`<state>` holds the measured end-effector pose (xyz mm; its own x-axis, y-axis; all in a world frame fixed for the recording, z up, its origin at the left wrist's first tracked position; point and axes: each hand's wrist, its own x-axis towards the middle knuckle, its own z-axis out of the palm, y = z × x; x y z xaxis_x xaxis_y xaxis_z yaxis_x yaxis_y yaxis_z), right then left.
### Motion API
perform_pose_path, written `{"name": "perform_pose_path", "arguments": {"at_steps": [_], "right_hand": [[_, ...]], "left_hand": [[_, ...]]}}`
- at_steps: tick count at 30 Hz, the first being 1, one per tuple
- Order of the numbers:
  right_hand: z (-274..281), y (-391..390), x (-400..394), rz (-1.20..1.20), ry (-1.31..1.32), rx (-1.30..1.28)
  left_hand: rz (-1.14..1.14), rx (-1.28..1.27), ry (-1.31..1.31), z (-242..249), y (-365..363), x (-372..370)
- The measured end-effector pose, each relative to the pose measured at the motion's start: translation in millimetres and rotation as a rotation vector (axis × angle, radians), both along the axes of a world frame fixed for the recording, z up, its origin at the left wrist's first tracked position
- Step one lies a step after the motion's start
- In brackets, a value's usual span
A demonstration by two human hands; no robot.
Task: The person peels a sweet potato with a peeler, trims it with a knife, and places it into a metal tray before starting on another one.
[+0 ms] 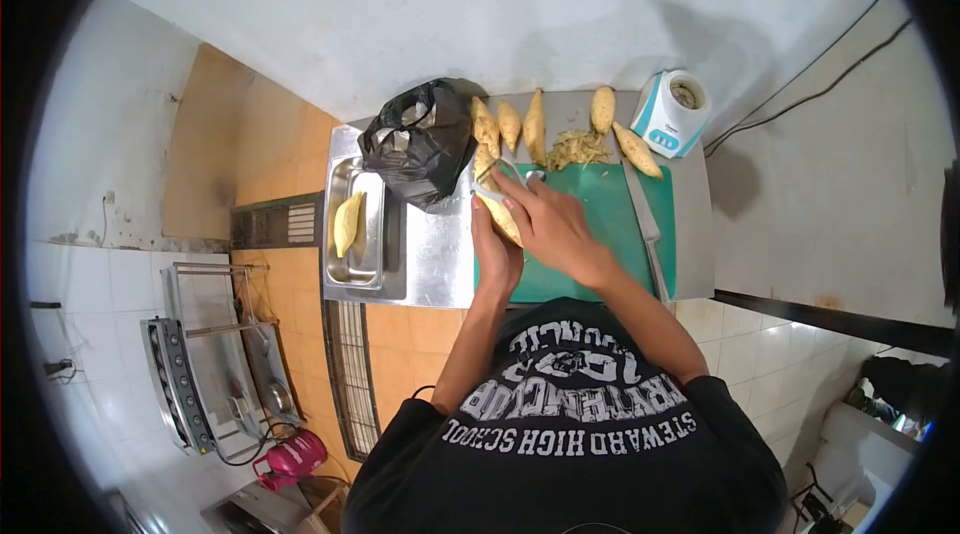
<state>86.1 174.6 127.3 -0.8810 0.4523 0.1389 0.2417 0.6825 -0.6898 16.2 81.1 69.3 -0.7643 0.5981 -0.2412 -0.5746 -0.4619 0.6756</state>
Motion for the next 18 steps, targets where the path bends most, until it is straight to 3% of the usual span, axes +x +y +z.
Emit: {"name": "perform_pose_path", "arguments": {"at_steps": [5,9,13,18], "right_hand": [[-15,-14,22,0.006,-0.027,0.006],[-20,-20,44,0.031,-0.036,-0.013],[-26,-35,77,0.118,-0.212,-0.105],[-4,-7,54,0.011,-0.031,-0.095]], "left_hand": [[0.002,-0.008,0.044,-20,-6,-8],[0.102,-0.025,-0.140,-29,-8,-21],[0.216,-0.009,-0.057,0,-15,-52],[0.105,-0.108,0.055,0,-15,-45]]}}
